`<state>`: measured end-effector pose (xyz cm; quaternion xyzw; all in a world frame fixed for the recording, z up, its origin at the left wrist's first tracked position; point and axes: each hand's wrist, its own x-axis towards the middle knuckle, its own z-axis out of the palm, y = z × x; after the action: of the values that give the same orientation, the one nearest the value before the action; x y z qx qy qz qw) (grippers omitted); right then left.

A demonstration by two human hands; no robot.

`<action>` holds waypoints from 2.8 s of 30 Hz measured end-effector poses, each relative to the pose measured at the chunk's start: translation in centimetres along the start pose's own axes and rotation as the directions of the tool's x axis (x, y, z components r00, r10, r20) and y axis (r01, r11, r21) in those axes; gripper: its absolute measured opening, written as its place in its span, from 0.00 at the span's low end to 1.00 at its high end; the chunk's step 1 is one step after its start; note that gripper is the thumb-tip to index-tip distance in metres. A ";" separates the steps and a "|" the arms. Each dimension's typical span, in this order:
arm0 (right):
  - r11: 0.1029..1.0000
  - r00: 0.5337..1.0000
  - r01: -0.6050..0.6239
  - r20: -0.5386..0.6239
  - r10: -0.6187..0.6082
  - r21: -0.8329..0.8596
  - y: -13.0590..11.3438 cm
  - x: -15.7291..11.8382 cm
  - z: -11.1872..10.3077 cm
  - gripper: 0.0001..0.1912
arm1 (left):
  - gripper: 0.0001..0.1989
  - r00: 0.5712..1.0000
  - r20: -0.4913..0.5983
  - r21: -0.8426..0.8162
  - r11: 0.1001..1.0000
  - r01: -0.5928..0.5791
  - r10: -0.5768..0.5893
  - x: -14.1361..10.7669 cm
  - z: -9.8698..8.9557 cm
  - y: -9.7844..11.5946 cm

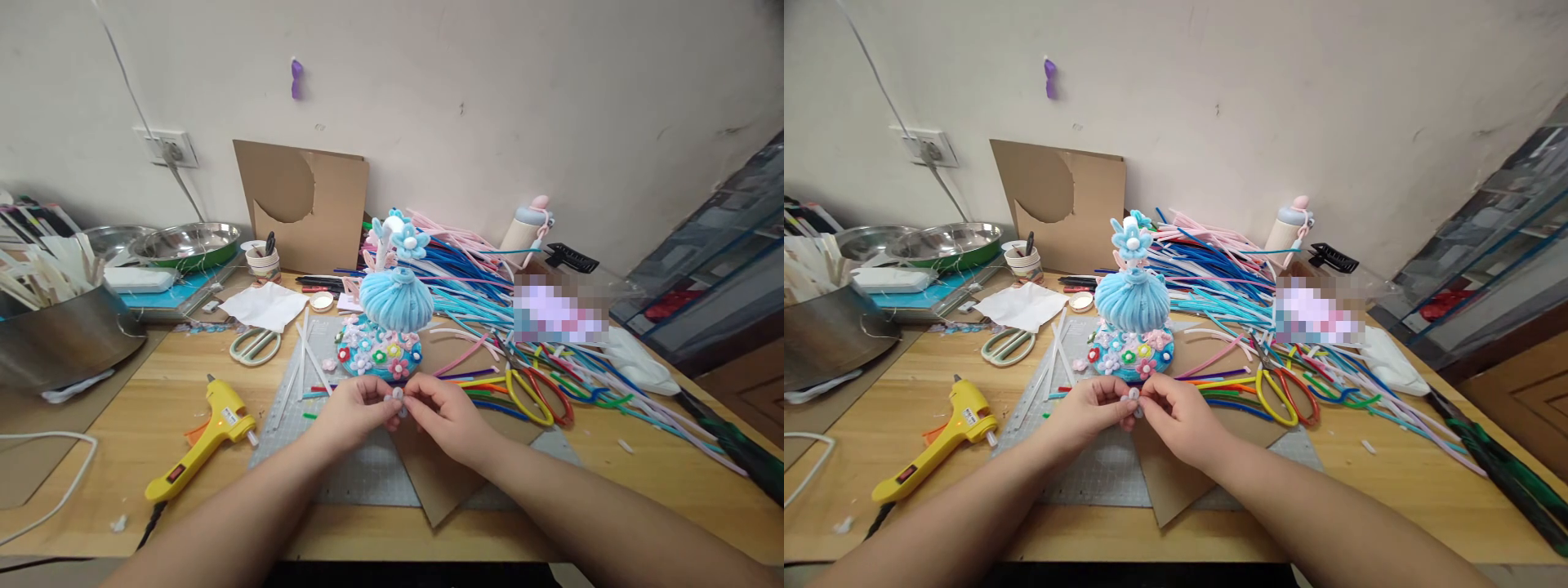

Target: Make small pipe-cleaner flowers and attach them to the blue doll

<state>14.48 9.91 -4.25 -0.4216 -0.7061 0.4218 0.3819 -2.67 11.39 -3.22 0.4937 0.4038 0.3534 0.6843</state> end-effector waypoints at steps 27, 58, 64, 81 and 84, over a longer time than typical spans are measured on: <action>0.869 0.935 -0.355 0.109 0.338 0.345 -1.0 0.7 0.5 0.05 | 0.11 0.989 0.074 0.118 0.984 -0.132 0.124 -0.2 0.5 -0.3; 0.966 0.978 -0.191 0.124 0.170 0.176 -0.6 0.6 -0.3 0.09 | 0.16 0.999 0.035 -0.091 0.995 0.030 -0.026 0.3 0.2 -0.1; 0.933 0.958 -0.273 0.154 0.242 0.234 -0.5 0.6 -0.4 0.10 | 0.14 0.995 0.032 -0.111 0.989 0.093 -0.090 0.2 0.1 -0.1; 0.997 0.997 -0.082 0.015 0.081 0.017 -1.0 0.7 0.0 0.12 | 0.14 0.995 -0.099 -0.143 0.990 -0.007 -0.008 0.2 0.9 -0.1; 0.998 0.996 -0.064 0.054 0.065 -0.016 -0.8 0.6 0.1 0.12 | 0.14 0.994 -0.077 -0.222 0.973 0.064 -0.083 0.1 0.7 -0.1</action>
<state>13.99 10.19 -3.49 -0.4352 -0.7052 0.4401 0.3458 -2.01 11.21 -3.21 0.3844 0.4094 0.3911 0.7292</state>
